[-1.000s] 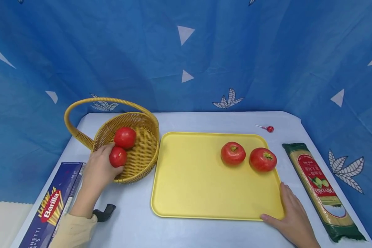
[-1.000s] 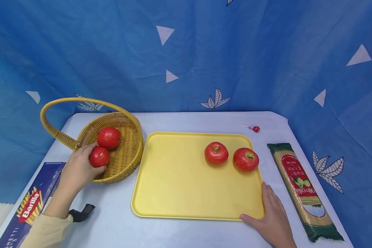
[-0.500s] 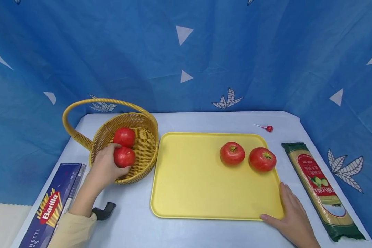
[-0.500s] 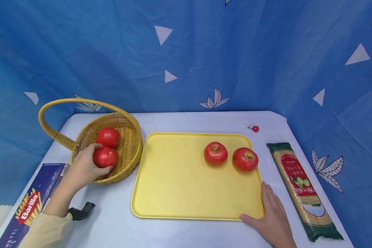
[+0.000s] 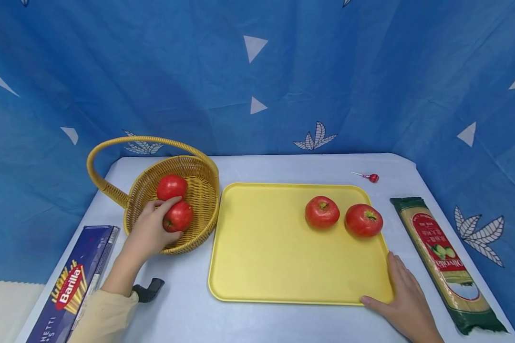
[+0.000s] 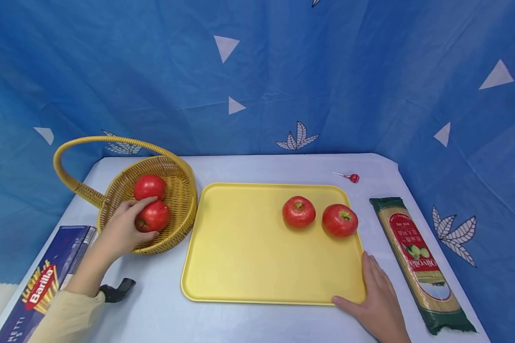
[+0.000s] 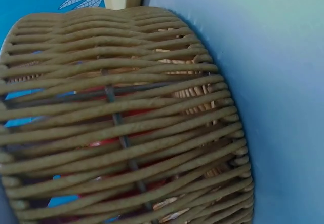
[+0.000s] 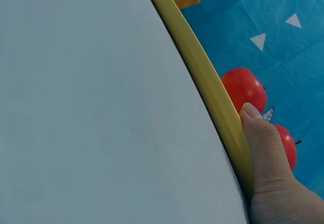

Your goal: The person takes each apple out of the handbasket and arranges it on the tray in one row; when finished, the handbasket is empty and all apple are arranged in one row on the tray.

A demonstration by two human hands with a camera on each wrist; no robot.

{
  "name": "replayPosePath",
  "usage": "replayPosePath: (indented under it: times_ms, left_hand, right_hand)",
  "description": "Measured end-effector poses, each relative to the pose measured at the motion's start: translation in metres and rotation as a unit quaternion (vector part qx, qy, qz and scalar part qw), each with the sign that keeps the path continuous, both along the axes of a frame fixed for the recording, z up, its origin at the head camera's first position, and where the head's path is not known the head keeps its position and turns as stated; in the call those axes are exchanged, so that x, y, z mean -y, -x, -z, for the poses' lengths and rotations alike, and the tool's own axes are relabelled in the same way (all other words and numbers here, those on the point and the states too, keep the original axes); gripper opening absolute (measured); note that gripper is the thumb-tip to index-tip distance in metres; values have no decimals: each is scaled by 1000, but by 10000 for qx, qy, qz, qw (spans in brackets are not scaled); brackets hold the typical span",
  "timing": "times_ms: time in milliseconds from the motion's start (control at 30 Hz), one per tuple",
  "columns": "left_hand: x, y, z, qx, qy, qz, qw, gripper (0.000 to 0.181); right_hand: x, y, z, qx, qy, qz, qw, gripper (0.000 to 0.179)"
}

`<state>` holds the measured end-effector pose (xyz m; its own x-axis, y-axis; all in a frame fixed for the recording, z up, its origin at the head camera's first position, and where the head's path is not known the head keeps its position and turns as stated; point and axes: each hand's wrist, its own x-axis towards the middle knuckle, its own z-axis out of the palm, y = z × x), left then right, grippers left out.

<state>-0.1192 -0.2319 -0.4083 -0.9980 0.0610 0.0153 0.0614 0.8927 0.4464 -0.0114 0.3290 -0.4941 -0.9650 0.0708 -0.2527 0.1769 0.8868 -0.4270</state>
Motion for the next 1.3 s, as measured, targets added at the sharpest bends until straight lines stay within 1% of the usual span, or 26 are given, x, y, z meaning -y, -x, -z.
replayPosePath:
  times_ms: [67,133,333,433,500,700,833,1000,1167,1300]
  left_hand:
    - [-1,1,1,-71,55,30,10000,86]
    - [-3,3,2,-65,100,89,9999,89]
    - [-8,6,2,98,173,325,9993,98]
    - [-10,6,1,110,214,367,9990,98]
    - [-10,7,1,127,186,327,9992,97]
    - [-8,7,1,262,167,211,9993,84]
    - [-9,8,1,248,187,269,9992,88]
    - [-13,12,2,274,261,244,9990,94]
    - [-15,15,4,216,396,155,9989,93]
    - [-15,15,5,135,468,129,9987,92]
  right_hand:
    - [0,0,0,-14,4,8,10000,141]
    - [1,0,-1,9,-6,17,10000,141]
    - [1,0,-1,84,8,39,10000,141]
    - [1,0,-1,69,9,34,10000,141]
    - [1,0,-1,79,1,35,10000,141]
    - [1,1,-1,102,14,24,9999,141]
    - [1,1,-1,103,10,24,9999,141]
    - [1,0,-2,61,55,44,10000,141]
    - [2,-2,0,-30,79,83,9999,142]
    - [2,-3,1,-105,85,81,9999,142]
